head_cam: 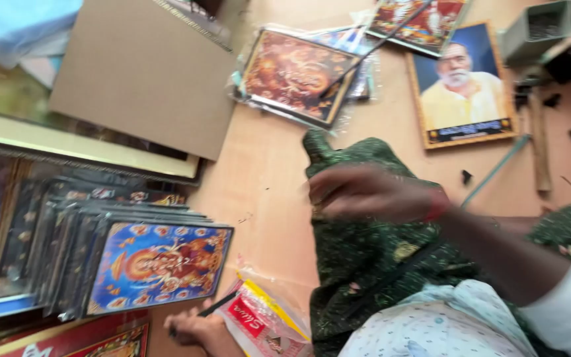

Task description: Assembling and finishing a framed picture by cutting frame components and securing the backing.

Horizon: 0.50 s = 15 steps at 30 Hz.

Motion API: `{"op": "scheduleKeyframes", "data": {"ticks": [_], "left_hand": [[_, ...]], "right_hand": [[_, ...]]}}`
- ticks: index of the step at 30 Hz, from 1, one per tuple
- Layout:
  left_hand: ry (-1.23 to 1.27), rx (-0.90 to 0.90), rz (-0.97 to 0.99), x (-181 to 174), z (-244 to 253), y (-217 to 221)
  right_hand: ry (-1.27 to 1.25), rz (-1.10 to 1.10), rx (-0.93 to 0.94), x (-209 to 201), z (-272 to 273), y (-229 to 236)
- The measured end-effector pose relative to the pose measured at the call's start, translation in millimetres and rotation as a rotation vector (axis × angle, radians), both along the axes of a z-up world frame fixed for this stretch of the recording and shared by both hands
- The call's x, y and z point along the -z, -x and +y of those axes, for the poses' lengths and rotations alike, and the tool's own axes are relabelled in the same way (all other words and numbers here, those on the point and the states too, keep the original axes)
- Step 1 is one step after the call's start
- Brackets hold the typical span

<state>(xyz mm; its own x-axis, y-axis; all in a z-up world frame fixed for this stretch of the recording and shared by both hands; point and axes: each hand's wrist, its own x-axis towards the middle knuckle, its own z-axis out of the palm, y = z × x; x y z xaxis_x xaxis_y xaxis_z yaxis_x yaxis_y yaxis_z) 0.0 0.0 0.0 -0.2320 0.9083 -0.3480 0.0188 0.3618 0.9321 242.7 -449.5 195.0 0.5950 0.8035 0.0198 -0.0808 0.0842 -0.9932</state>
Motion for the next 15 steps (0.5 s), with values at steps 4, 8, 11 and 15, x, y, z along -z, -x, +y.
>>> {"op": "scheduleKeyframes", "data": {"ticks": [4,8,11,15], "left_hand": [[-0.577,0.226,0.084,-66.2,-50.9,-31.5],[-0.233,0.7,-0.346,-153.2,-104.8,-119.4],[0.0,1.087,-0.643,-215.3,-181.6,-203.1],[0.2,1.512,-0.701,-218.6,-283.9,-299.0]], "right_hand": [[0.315,0.112,0.389,20.0,-142.7,-12.1],[1.057,-0.136,0.506,75.2,-243.6,-2.9],[1.156,-0.243,0.538,128.5,-284.0,14.6],[1.048,-0.234,0.635,135.9,-280.2,33.5]]}}
